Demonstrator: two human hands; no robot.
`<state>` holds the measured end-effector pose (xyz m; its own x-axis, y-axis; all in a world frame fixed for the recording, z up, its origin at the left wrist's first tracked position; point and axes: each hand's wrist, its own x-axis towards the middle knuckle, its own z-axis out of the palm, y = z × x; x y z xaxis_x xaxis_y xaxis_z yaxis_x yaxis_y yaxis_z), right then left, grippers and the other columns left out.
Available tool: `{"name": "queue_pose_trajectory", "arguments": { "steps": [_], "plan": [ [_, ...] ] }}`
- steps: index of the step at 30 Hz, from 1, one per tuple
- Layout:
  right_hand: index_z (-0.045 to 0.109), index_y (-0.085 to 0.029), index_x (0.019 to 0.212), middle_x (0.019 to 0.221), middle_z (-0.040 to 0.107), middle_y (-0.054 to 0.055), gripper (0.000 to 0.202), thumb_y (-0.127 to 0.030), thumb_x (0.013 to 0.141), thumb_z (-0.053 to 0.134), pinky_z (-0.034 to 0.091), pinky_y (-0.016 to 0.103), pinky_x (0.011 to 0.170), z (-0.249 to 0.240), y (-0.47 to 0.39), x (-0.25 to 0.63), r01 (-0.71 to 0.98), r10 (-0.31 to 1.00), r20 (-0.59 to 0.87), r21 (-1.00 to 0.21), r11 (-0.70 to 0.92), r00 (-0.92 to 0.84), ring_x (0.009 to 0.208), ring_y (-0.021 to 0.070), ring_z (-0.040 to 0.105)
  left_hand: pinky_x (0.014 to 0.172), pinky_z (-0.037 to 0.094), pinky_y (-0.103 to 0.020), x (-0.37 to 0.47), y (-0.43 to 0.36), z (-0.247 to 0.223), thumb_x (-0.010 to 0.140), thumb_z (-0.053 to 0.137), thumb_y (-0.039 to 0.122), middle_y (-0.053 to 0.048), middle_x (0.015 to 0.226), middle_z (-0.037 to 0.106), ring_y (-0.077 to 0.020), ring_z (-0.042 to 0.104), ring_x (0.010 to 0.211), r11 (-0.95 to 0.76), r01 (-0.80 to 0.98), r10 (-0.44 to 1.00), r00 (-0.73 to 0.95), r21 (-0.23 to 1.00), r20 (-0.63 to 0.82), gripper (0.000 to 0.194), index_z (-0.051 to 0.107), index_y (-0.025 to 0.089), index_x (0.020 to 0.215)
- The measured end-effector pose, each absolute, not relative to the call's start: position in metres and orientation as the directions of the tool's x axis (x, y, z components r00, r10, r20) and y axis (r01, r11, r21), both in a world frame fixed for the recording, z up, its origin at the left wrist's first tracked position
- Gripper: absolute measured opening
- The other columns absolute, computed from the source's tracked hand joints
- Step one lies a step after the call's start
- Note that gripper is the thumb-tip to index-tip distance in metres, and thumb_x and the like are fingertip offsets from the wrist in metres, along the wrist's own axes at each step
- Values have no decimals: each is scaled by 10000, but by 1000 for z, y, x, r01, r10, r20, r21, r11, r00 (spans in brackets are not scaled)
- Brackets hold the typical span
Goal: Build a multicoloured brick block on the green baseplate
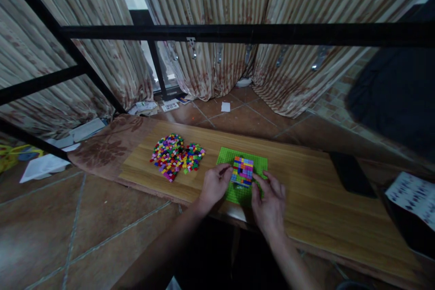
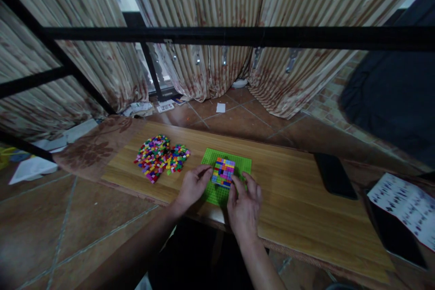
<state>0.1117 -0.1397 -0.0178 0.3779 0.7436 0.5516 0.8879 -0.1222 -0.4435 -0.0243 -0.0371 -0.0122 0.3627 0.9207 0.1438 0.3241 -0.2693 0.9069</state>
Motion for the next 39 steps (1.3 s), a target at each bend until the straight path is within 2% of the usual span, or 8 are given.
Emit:
{"name": "queue_pose_trajectory", "arguments": {
  "steps": [6,12,17,22,28,39],
  "plan": [
    [661,-243,1148,1259,547,108,298,-282,935,457,423,423,881,-21,-132,105,940,803,525,-319,-123,283,1082,260,486,671,521,-254,-16,-33,-18,837,596,346,-49,841,734,-154,665,724,-190,299,937,339,935,82,236,716,159,915],
    [662,-278,1163,1244,572,96,292,-272,926,491,408,393,837,-23,-129,102,967,814,530,-211,-146,238,1036,253,499,647,502,-246,-12,-35,-23,807,619,327,-47,804,726,-147,642,695,-106,169,944,326,980,46,219,720,146,879],
    [668,-266,1159,1259,581,111,288,-255,908,527,390,395,821,-17,-129,104,987,852,500,-55,-148,156,1031,271,489,615,473,-229,-9,-34,-31,785,636,319,-38,757,716,-133,619,656,-55,103,955,297,993,22,211,729,140,842],
    [657,-222,1181,1259,595,123,314,-191,891,542,374,401,854,-8,-130,112,993,908,420,101,-55,7,1042,283,490,598,449,-219,-6,-35,-32,759,648,300,-36,732,710,-123,599,626,-17,78,964,267,997,-4,197,736,132,810],
    [649,-156,1184,1240,613,138,324,-142,887,523,381,395,854,-5,-129,112,991,925,376,137,4,-55,1044,284,502,590,441,-217,-3,-32,-38,740,639,283,-23,696,694,-113,577,601,25,79,970,239,997,-43,180,734,139,788],
    [630,-177,1205,1230,613,133,336,-148,918,458,420,408,852,-17,-127,119,989,924,373,143,32,-84,1075,285,500,533,407,-216,2,-32,-39,737,614,245,-5,618,665,-109,551,548,54,163,982,170,985,-82,152,733,150,737]
  ]
}}
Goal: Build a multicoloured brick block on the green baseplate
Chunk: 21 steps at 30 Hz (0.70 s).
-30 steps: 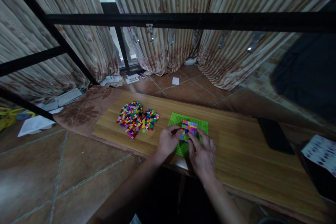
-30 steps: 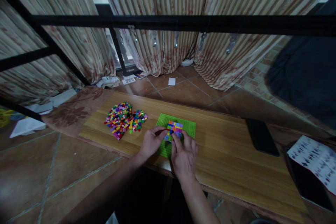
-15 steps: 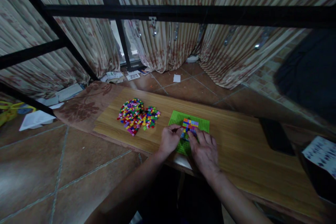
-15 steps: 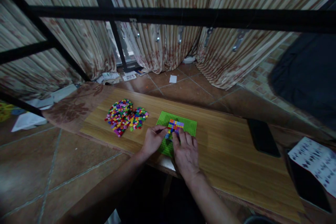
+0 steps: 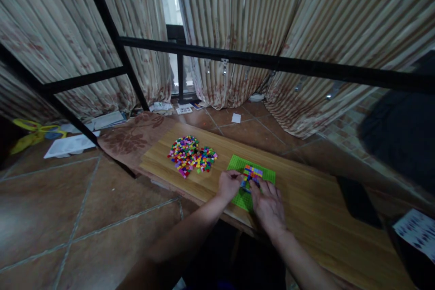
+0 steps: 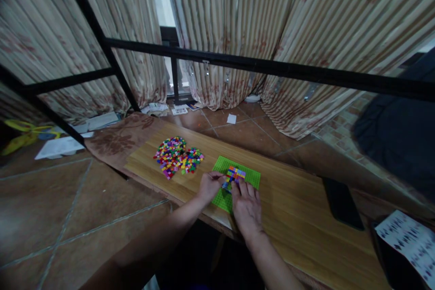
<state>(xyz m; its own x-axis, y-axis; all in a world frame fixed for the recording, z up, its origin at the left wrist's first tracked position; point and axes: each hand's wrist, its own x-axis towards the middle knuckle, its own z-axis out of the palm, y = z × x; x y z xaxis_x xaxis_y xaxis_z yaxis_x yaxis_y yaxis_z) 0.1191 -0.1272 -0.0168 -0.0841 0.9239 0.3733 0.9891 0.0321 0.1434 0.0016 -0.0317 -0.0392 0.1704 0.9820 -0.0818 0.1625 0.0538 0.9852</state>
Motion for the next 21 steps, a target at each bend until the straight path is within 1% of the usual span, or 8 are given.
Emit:
{"name": "queue_pose_trajectory", "arguments": {
  "steps": [3,9,12,14,17,21],
  "plan": [
    [630,-169,1203,1208,621,133,339,-163,929,431,436,409,863,-23,-127,122,994,912,402,103,46,-84,1072,280,504,548,414,-219,1,-33,-38,748,608,245,-9,639,675,-114,569,567,44,183,983,166,982,-74,158,734,151,742],
    [621,-118,1206,1195,617,136,344,-251,952,430,444,373,922,-26,-125,123,991,872,488,-91,96,-40,1082,250,513,556,404,-222,-6,-33,-27,773,608,274,-4,618,660,-125,577,595,-16,245,973,227,969,-41,174,734,159,741],
    [598,-124,1236,1196,620,123,356,-253,958,416,438,376,937,-23,-126,125,985,855,519,-147,95,-5,1065,237,523,557,403,-225,-8,-33,-19,781,614,318,-3,613,656,-132,585,607,-38,271,966,257,962,-34,195,731,166,743],
    [606,-142,1231,1187,627,113,352,-265,960,418,440,382,924,-23,-127,125,987,852,523,-145,67,19,1045,239,525,573,417,-225,-8,-33,-17,759,643,311,-4,638,671,-136,600,631,-45,278,962,273,959,-34,166,731,170,760],
    [629,-155,1207,1195,630,105,342,-280,957,431,435,393,910,-24,-129,124,995,861,506,-104,13,42,1028,253,517,607,443,-225,-6,-32,-17,734,668,268,-9,693,697,-139,625,675,-42,278,959,279,960,-39,124,732,174,785],
    [598,-165,1259,1259,610,100,362,-281,959,432,413,397,909,-30,-133,119,997,865,497,-58,-45,68,1048,259,502,626,461,-231,-2,-29,-23,729,677,272,-19,738,714,-141,640,697,-15,277,963,264,961,-61,135,731,171,802]
  ]
}}
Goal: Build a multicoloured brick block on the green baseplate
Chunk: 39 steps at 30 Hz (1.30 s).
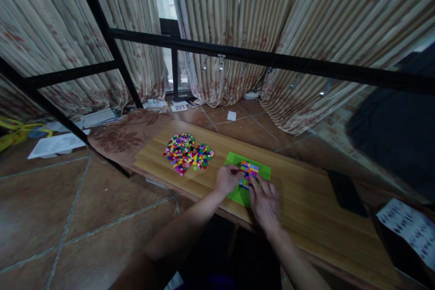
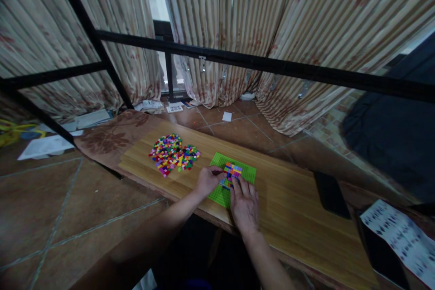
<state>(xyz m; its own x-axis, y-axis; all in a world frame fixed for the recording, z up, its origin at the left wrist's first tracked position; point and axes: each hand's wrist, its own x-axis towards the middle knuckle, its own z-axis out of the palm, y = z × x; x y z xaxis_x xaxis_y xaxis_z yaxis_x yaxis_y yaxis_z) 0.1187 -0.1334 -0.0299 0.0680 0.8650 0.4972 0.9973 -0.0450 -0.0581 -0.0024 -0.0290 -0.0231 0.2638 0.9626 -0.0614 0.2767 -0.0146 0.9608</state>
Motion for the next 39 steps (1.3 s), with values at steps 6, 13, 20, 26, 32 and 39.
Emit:
{"name": "queue_pose_trajectory", "arguments": {
  "steps": [6,13,20,26,32,39],
  "plan": [
    [543,-157,1320,1308,590,105,397,-259,967,393,392,390,877,-38,-136,115,996,871,484,-47,-70,84,1030,253,509,627,463,-237,1,-26,-32,688,713,289,-37,762,718,-149,643,706,34,268,969,226,963,-98,196,728,153,828],
    [528,-174,1334,1311,590,107,408,-263,962,386,374,391,861,-35,-136,117,997,884,461,-48,-64,78,1027,255,517,586,459,-230,1,-21,-41,667,726,301,-24,719,708,-127,615,627,81,183,960,251,980,-126,218,728,149,825],
    [533,-181,1320,1285,610,92,394,-239,955,396,389,394,887,-27,-137,118,995,889,448,-70,-64,89,1040,253,522,581,459,-221,4,-18,-42,656,742,283,-18,698,692,-112,586,599,113,101,949,284,988,-138,233,717,131,830],
    [539,-189,1289,1216,632,106,372,-247,945,411,430,417,915,-15,-146,105,961,817,555,-275,5,155,1077,247,550,592,454,-221,-36,-33,-35,788,610,306,-27,713,683,-120,588,629,71,71,953,289,995,-88,209,709,131,845],
    [614,-200,1161,1138,651,92,295,-242,949,413,456,381,944,-20,-142,46,872,874,483,-451,192,57,1073,219,574,691,492,-263,-117,-47,-38,832,554,282,-44,843,712,-159,637,740,-117,309,973,227,944,47,206,702,170,922],
    [655,-181,1052,986,664,94,284,-226,923,407,481,350,831,-36,-80,4,833,919,388,-528,161,68,948,218,604,745,524,-282,-178,-35,-41,804,557,200,-58,926,660,-164,637,799,-140,561,987,13,816,161,207,651,185,987]
  ]
}}
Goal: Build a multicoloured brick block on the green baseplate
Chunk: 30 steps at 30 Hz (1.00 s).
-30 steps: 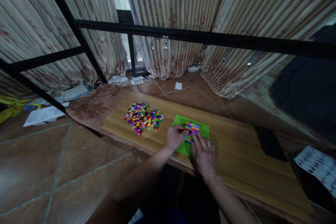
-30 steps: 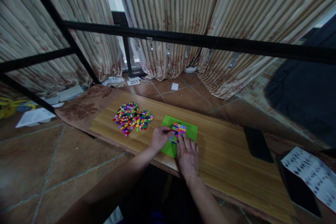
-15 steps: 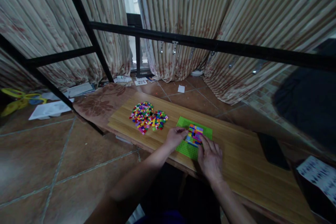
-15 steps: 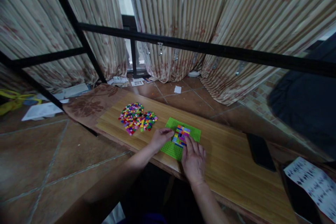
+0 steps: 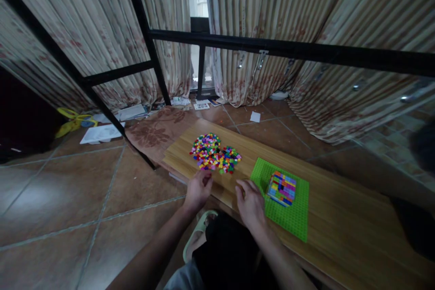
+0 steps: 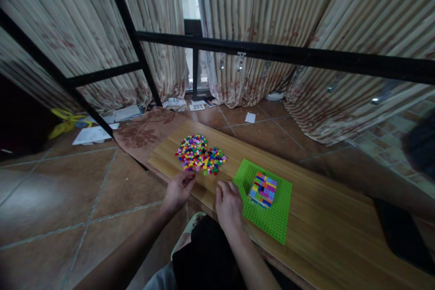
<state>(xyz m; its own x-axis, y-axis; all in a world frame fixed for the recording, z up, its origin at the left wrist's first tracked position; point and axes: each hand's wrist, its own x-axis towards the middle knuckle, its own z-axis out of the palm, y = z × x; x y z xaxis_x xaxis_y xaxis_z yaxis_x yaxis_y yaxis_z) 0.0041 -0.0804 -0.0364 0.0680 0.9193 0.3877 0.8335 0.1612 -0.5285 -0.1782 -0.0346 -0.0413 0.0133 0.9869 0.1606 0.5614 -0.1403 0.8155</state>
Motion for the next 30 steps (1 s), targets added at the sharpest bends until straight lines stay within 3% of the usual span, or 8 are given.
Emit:
{"name": "queue_pose_trajectory", "arguments": {
  "steps": [5,14,19,25,30],
  "plan": [
    [657,-170,994,928,648,81,233,-209,892,451,448,316,792,-43,-41,-3,869,942,316,-492,62,112,895,209,599,721,523,-290,-192,-21,-44,769,590,185,-62,938,622,-167,629,780,-135,658,986,15,741,166,268,619,175,1036],
    [649,-188,918,882,597,59,172,-295,861,526,398,284,696,-49,-16,-7,901,950,277,-433,-12,145,786,184,577,737,510,-278,-190,0,-45,767,571,158,-42,922,624,-164,627,794,-152,640,987,55,753,152,232,623,191,990],
    [643,-185,878,887,605,61,168,-250,862,489,394,284,701,-49,-21,-4,881,946,279,-472,-15,166,782,180,579,740,505,-270,-189,0,-47,769,575,162,-45,934,623,-165,627,801,-165,623,984,54,764,168,214,637,193,972],
    [642,-169,977,919,616,74,194,-238,858,505,402,291,722,-45,-19,-6,883,947,274,-470,-19,166,817,193,584,721,500,-261,-190,1,-49,763,577,153,-39,924,621,-157,621,787,-159,617,986,57,771,158,224,636,194,974],
    [646,-191,874,916,599,74,125,-230,866,528,394,288,692,-40,-13,-14,884,952,233,-462,-73,200,801,191,579,727,506,-272,-191,2,-48,765,576,165,-40,914,620,-161,621,792,-176,630,983,73,756,167,234,636,191,989]
  ]
}}
